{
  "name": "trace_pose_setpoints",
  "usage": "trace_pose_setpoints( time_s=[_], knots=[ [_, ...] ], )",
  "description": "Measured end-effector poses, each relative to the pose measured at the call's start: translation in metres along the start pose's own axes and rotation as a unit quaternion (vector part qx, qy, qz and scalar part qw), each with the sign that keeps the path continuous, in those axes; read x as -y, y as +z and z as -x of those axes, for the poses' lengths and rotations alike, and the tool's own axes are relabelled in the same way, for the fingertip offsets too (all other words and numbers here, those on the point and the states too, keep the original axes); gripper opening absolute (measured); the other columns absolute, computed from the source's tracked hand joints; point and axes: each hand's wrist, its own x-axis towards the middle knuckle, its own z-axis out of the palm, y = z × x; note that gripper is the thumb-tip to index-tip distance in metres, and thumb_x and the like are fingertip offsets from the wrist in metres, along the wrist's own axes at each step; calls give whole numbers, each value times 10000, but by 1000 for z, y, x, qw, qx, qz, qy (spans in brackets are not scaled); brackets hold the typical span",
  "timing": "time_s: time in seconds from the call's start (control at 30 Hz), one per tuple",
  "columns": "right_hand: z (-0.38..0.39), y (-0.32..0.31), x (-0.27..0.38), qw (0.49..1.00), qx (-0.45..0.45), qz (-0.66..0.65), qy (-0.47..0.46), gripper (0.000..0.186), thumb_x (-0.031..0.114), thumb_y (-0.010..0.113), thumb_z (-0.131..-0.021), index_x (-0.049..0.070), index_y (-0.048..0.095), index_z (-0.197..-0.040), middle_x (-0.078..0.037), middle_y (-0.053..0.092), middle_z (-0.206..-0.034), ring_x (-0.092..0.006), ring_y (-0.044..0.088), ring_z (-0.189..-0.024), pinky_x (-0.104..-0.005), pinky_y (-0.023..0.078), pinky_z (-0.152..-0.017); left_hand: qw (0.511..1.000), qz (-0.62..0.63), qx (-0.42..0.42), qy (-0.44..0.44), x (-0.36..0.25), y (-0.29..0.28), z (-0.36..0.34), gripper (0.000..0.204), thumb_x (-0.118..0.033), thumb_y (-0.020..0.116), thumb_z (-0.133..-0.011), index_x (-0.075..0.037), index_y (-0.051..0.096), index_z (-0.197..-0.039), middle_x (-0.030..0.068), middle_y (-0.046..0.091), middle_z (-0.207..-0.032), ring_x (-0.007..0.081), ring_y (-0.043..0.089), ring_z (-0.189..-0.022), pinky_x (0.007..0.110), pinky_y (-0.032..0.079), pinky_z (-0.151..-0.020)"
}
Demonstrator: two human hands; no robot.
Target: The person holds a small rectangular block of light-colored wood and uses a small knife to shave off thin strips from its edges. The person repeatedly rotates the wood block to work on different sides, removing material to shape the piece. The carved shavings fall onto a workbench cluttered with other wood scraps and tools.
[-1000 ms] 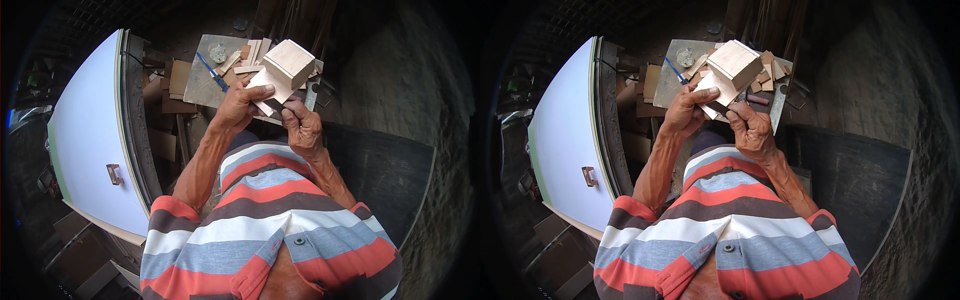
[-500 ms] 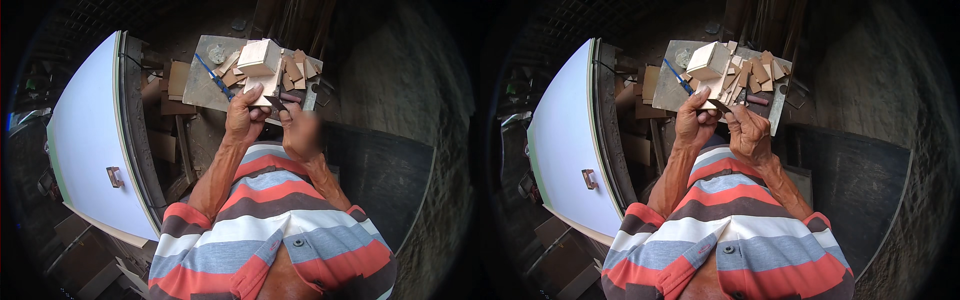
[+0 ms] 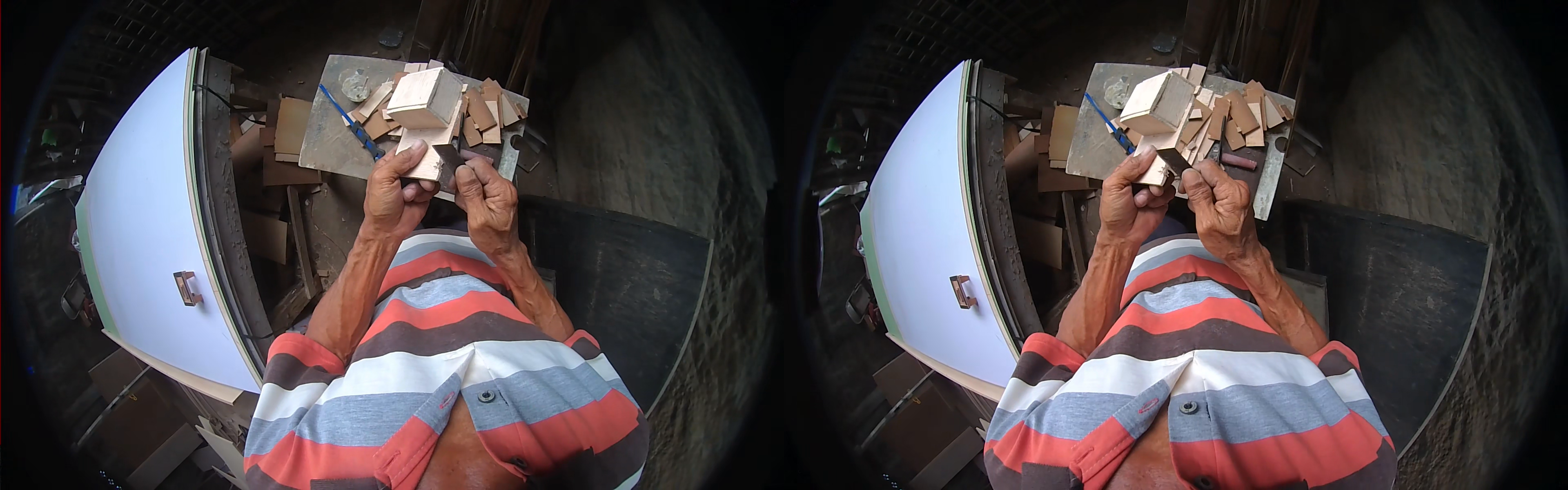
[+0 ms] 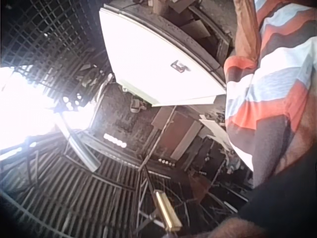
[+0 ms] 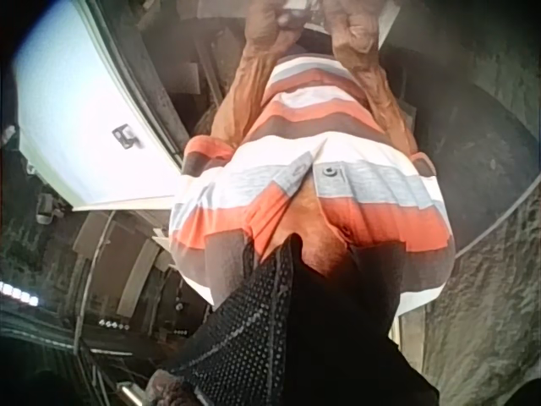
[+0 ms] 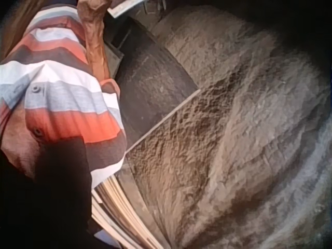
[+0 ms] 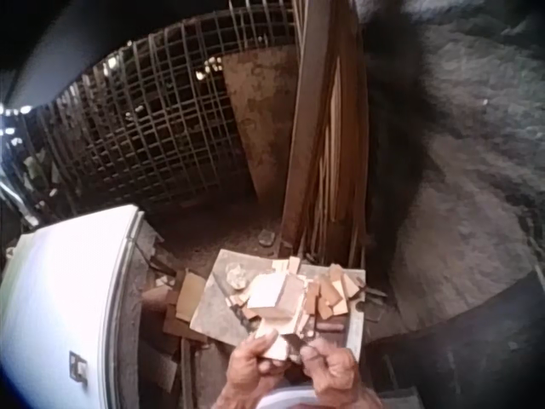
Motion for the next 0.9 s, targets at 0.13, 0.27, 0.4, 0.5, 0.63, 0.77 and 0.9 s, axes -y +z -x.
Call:
trace_pose_setpoints(
  time_s=[0.13,0.27,0.4,0.5,0.63,0.77,0.9],
  knots=[
    [-7,-4,-1,998,36,39,-24,283,189,504,-987,30,532,-754,0,461,-595,-69,404,-542,-255,337,-475,999,31,-14,-17,1,-1,1,88,-120,524,-912,-41,533,-873,28,547,-617,30,386,-399,189,321,-426],
    [-8,-5,6,995,85,-31,40,319,224,483,-998,37,521,-742,18,458,-608,-61,411,-548,-244,344,-481,998,28,-47,-3,0,5,0,81,-112,523,-911,-42,532,-871,14,534,-612,29,384,-397,198,321,-426],
    [-13,-7,15,992,120,-18,42,323,231,476,-1001,41,512,-743,28,457,-625,-54,405,-556,-231,345,-490,998,24,-47,-22,-7,12,2,74,-98,533,-908,-43,534,-860,-3,515,-598,26,388,-398,193,326,-418],
    [-14,-15,24,983,163,-36,75,322,233,473,-1002,40,510,-747,28,448,-620,-53,403,-554,-231,343,-489,998,14,-21,-50,-12,8,-3,96,-104,538,-913,-43,540,-840,-13,505,-575,19,386,-398,189,332,-412],
    [-16,-16,24,985,164,-11,49,313,221,471,-1001,34,515,-755,18,457,-621,-66,413,-551,-237,349,-492,996,-10,-37,-82,-16,14,-7,138,-130,546,-925,-48,546,-814,-22,498,-551,7,384,-403,186,342,-420],
    [-16,-5,10,991,25,59,-118,199,139,518,-970,0,567,-837,-60,547,-651,-145,500,-549,-285,399,-504,998,45,-19,-27,-4,18,-4,156,-155,546,-938,-51,548,-821,-12,527,-581,11,389,-404,180,334,-431],
    [-13,0,3,965,-82,133,-212,83,49,563,-917,-21,603,-937,-161,606,-728,-303,610,-605,-361,440,-526,999,41,-32,0,-5,23,-8,177,-180,538,-950,-52,554,-829,2,557,-613,18,392,-403,180,309,-428]
  ],
)
